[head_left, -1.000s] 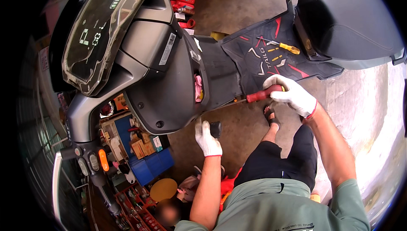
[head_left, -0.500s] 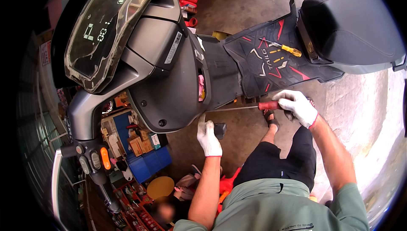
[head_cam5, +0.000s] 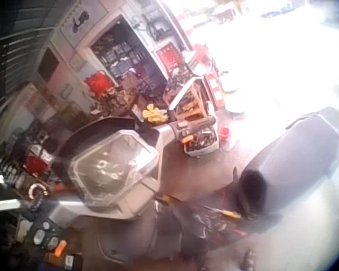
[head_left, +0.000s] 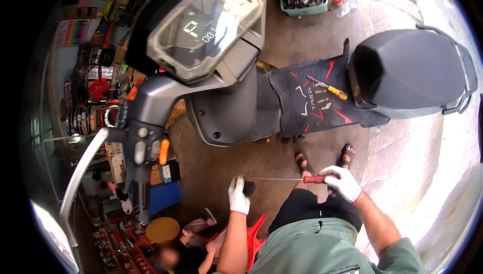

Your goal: The person unscrews screws from the front body panel of a scooter using a screwdriver and then detaches the plastic panel from the frame by hand.

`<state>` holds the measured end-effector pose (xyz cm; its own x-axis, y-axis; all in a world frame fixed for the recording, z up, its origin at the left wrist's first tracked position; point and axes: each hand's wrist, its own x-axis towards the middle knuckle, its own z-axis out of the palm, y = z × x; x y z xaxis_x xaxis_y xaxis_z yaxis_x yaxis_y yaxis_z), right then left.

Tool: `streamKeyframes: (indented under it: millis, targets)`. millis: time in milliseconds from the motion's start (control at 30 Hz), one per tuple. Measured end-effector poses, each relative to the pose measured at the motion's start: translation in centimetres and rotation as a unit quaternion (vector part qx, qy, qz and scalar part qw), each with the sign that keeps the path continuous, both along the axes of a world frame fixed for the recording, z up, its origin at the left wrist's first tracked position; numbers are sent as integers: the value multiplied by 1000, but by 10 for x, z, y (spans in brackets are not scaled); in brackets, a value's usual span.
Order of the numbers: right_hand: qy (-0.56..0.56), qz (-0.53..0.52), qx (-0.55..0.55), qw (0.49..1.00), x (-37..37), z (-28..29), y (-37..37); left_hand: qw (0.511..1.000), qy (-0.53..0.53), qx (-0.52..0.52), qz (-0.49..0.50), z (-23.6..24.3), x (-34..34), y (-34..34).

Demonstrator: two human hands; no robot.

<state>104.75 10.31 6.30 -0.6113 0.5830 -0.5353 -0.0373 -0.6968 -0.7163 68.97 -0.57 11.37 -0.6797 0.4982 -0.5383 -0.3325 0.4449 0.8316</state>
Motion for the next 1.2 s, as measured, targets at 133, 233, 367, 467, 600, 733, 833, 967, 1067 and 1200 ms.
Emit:
streamKeyframes:
  millis: [133, 233, 367, 467, 600, 733, 833, 967, 1067, 1200]
  targets:
    - [3, 32, 8, 999, -18, 24, -11, 1000, -4, -4, 5, 8, -20, -33]
    - [4, 36, 39, 999, -48, 47, -20, 999, 10, 6, 42, 9, -40, -53]
    - [10, 23, 72, 997, -104, 57, -46, 995, -6, 68, 68, 7, -91, -87]
    - [4, 39, 98, 994, -160, 70, -75, 987, -10, 102, 126, 2, -136, -125]
    - [7, -4, 66, 998, -240, 62, -120, 973, -38, 109, 199, -3, -224, -193]
    - [-12, -58, 0, 998, -310, 46, -148, 908, -264, 231, 229, -4, -304, -229]
    - [-40, -80, -39, 995, -360, 59, -166, 839, -396, 323, 185, 5, -331, -240]
    - [-56, -88, -27, 994, -404, 55, -165, 797, -437, 381, 171, 12, -356, -218]
    - [-72, -105, -16, 992, -422, 37, -150, 797, -440, 376, 173, -2, -381, -185]
    - [-92, -118, -38, 988, -457, 19, -123, 827, -403, 349, 180, 0, -421, -155]
